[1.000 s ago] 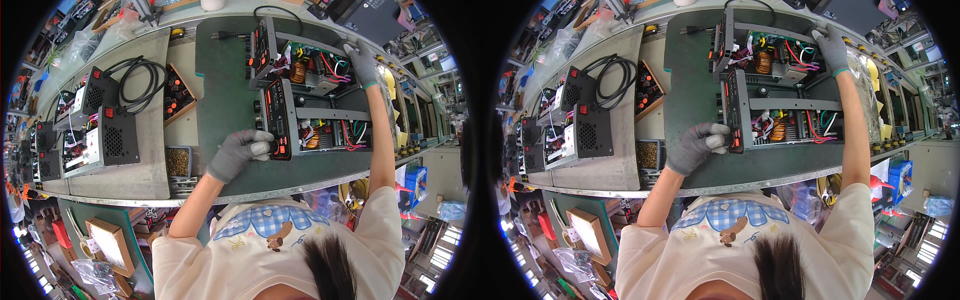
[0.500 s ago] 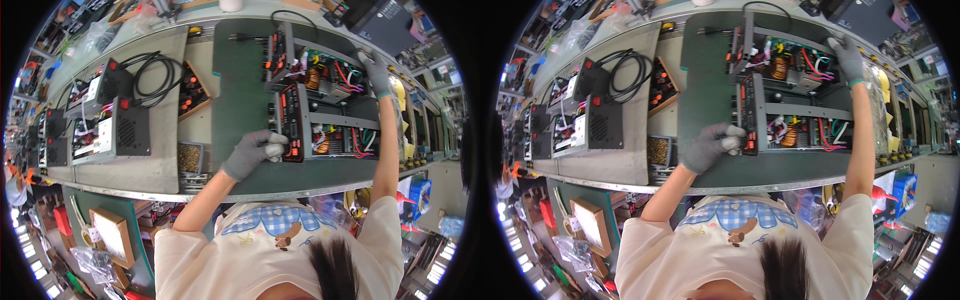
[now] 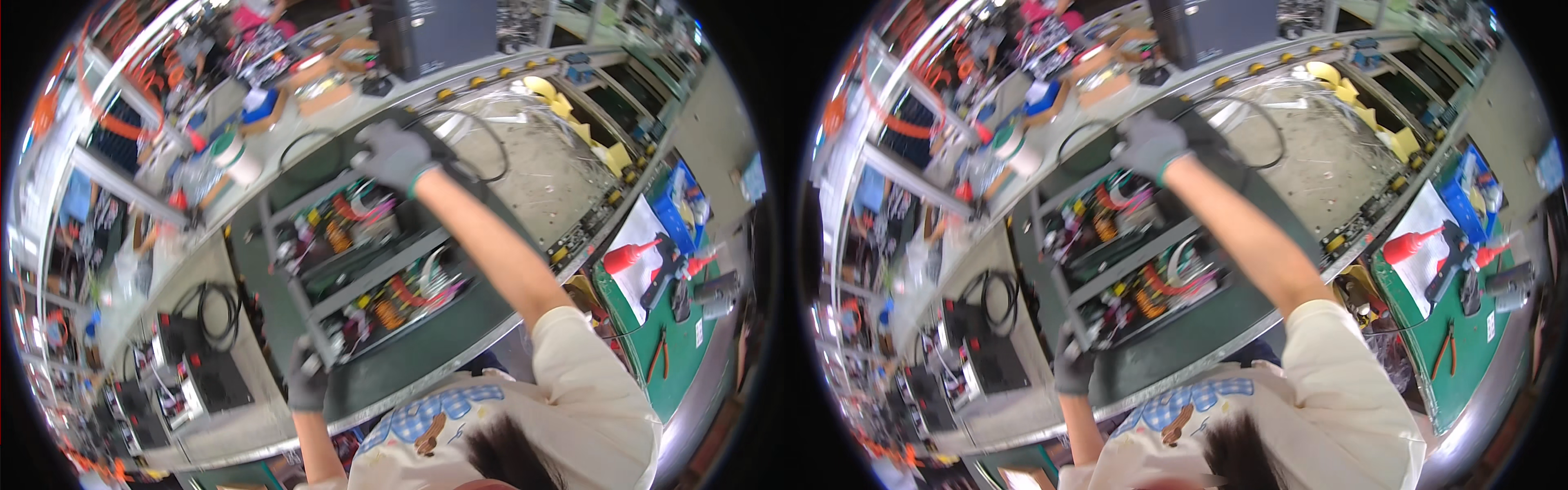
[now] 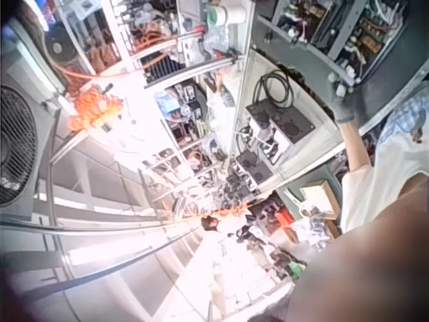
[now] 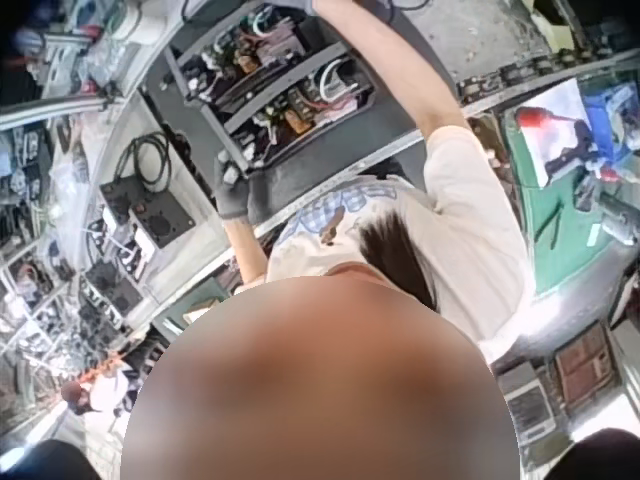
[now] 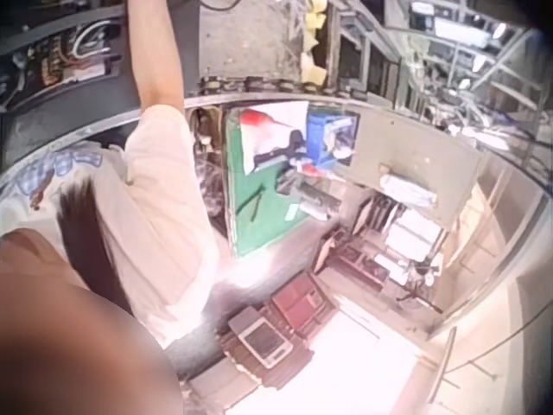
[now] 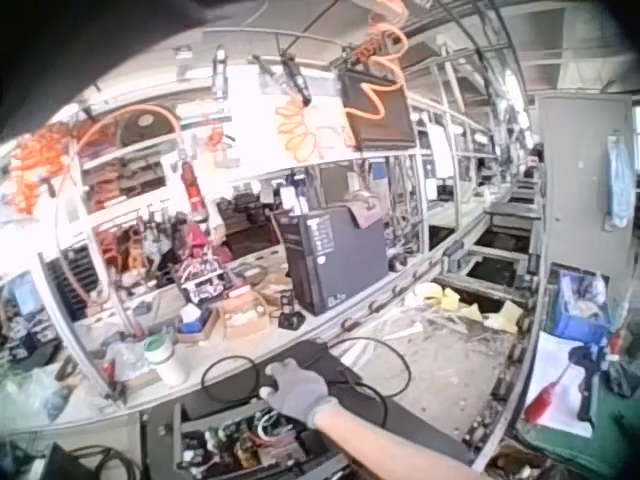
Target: Assembling and labeling power supply units on a production line including applying labels, using a hot glue gun, and installing control knobs.
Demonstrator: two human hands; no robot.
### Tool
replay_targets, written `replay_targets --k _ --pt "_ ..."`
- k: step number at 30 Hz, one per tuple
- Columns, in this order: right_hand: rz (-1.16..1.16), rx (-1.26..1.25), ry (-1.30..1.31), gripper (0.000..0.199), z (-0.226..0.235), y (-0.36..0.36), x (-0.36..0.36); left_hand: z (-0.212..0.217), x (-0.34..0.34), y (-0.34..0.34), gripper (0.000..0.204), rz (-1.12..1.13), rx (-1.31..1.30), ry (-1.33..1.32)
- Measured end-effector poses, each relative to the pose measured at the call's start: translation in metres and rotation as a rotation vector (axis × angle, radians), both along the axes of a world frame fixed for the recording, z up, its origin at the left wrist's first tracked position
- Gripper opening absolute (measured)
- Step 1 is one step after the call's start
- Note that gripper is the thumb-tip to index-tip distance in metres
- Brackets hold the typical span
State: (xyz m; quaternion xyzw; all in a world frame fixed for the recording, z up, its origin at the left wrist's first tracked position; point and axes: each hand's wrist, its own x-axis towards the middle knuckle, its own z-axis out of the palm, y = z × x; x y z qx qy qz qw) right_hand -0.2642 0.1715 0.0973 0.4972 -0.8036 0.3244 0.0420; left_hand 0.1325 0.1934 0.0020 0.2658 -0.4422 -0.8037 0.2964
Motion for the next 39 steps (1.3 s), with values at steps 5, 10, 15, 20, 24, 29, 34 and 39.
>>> replay_targets --k 5,10,15,20,24,29,34,39 --pt "0.161 -0.366 -0.116 0.027 0.02 0.029 0.029 -0.002 0.032 -0.016 0.063 0.243 0.123 -0.053" --pt "-0.198 -0.48 0.079 0.02 -0.027 0.092 -0.105 0.036 0.015 -0.014 0.063 0.431 0.047 -0.369" --pt "-0.591 -0.015 -0.024 0.025 -0.13 0.12 -0.247 0.053 0.007 -0.034 0.048 0.509 -0.403 -0.602" --pt "-0.693 0.171 -0.082 0.022 -0.144 0.111 -0.285 0.084 0.02 -0.067 0.026 0.565 -0.744 -0.778" --pt "-0.463 0.302 0.24 0.022 -0.169 0.06 -0.298 0.126 -0.023 -0.083 0.024 0.465 -0.821 -0.706" --pt "-0.286 0.284 0.462 0.022 -0.193 0.046 -0.339 0.153 -0.094 -0.087 0.027 0.324 -0.953 -0.686" --pt "-0.916 0.259 0.178 0.019 -0.176 0.105 -0.353 0.194 -0.179 -0.064 0.024 0.094 -1.142 -0.68" --pt "-0.729 -0.724 -1.139 0.014 -0.108 0.209 -0.328 0.19 -0.308 -0.02 0.025 -0.688 -0.739 -0.54"
